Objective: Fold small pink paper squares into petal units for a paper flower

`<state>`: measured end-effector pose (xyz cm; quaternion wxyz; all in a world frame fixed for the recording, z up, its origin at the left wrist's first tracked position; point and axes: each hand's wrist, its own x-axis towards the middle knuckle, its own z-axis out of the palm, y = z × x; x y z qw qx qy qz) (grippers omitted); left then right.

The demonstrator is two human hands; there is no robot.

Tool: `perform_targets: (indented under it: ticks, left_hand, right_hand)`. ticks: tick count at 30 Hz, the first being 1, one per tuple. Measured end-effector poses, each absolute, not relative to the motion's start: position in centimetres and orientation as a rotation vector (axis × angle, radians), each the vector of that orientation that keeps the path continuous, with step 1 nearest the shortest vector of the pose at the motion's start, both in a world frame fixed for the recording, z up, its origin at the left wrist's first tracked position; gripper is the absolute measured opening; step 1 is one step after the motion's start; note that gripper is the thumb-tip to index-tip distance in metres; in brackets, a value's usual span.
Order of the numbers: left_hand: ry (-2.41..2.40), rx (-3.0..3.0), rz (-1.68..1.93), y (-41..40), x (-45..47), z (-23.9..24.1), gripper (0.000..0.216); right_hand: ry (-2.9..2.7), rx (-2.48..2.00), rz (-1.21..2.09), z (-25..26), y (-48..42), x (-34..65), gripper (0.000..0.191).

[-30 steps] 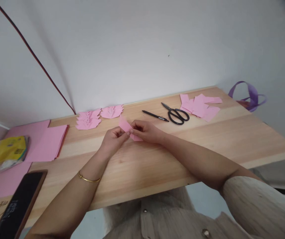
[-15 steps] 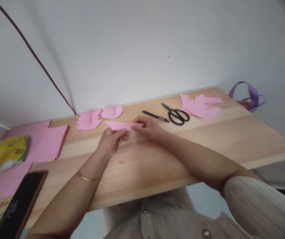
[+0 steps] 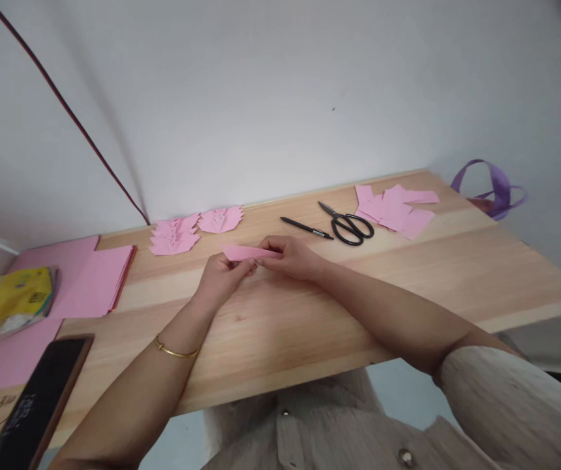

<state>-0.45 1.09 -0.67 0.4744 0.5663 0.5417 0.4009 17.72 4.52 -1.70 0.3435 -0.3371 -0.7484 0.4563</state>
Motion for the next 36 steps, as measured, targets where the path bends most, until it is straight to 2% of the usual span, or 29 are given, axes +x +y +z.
perform_targets:
  ticks: [22, 29, 36]
  left_hand:
    - [1.229, 1.209, 1.383, 2.0, -1.3, -0.9, 0.019]
    - [1.089, 1.161, 1.137, 1.8, -1.0, -1.6, 0.019]
    - [1.120, 1.122, 1.175, 1.8, -1.0, -2.3, 0.017]
  right_hand:
    - [-1.993, -0.940, 1.228, -1.2, 5.0, 18.4, 0.023]
    - [-1.994, -0.899, 1.164, -1.8, 5.0, 18.1, 0.020]
    - [-2.050, -0.851, 1.131, -1.9, 4.9, 18.0, 0.019]
